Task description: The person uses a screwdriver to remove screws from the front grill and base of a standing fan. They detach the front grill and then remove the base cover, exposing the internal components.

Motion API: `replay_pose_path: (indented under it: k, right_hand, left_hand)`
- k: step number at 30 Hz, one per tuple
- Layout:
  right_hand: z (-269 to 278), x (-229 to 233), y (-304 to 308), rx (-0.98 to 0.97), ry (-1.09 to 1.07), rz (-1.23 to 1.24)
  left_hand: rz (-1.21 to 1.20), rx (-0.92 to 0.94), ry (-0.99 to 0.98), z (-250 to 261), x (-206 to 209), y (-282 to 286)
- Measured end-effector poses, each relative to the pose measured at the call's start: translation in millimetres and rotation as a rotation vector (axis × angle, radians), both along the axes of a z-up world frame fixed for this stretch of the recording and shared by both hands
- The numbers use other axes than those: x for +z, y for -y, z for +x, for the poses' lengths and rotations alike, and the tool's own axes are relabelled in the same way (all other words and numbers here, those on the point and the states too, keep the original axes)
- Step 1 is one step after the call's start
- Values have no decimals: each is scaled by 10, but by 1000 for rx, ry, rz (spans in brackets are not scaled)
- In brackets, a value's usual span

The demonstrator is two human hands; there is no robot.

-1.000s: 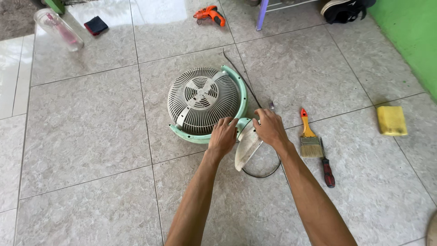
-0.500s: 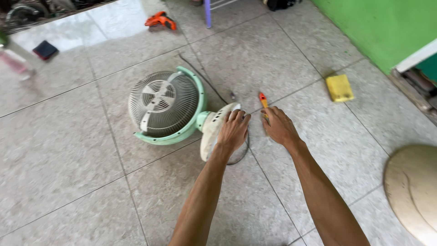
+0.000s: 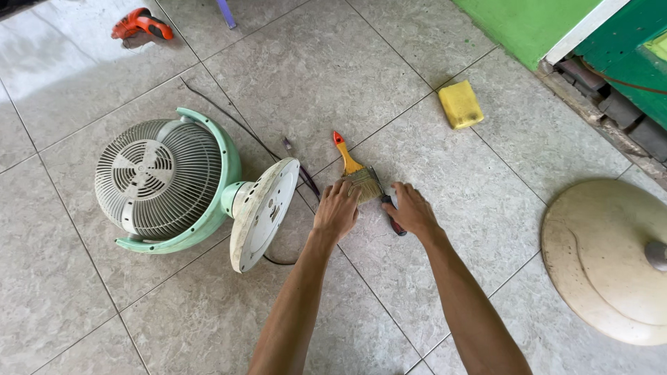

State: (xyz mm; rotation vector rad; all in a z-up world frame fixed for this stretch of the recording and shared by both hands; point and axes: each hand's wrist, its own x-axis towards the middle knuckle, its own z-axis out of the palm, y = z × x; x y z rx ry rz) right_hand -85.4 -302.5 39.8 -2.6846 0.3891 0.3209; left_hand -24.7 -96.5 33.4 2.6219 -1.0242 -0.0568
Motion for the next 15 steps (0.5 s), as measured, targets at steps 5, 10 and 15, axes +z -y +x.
replay_pose_path:
  k: [5, 10, 15]
  right_hand:
    - [-33, -336, -29, 40, 34, 36]
    - [25, -150, -54, -52, 36, 91]
    - [112, 232, -307, 62, 146, 195]
  left_hand:
    - [61, 12, -7, 54, -135, -46]
    - [53, 32, 214, 297, -152, -228]
    - [82, 173, 345, 585, 203, -615]
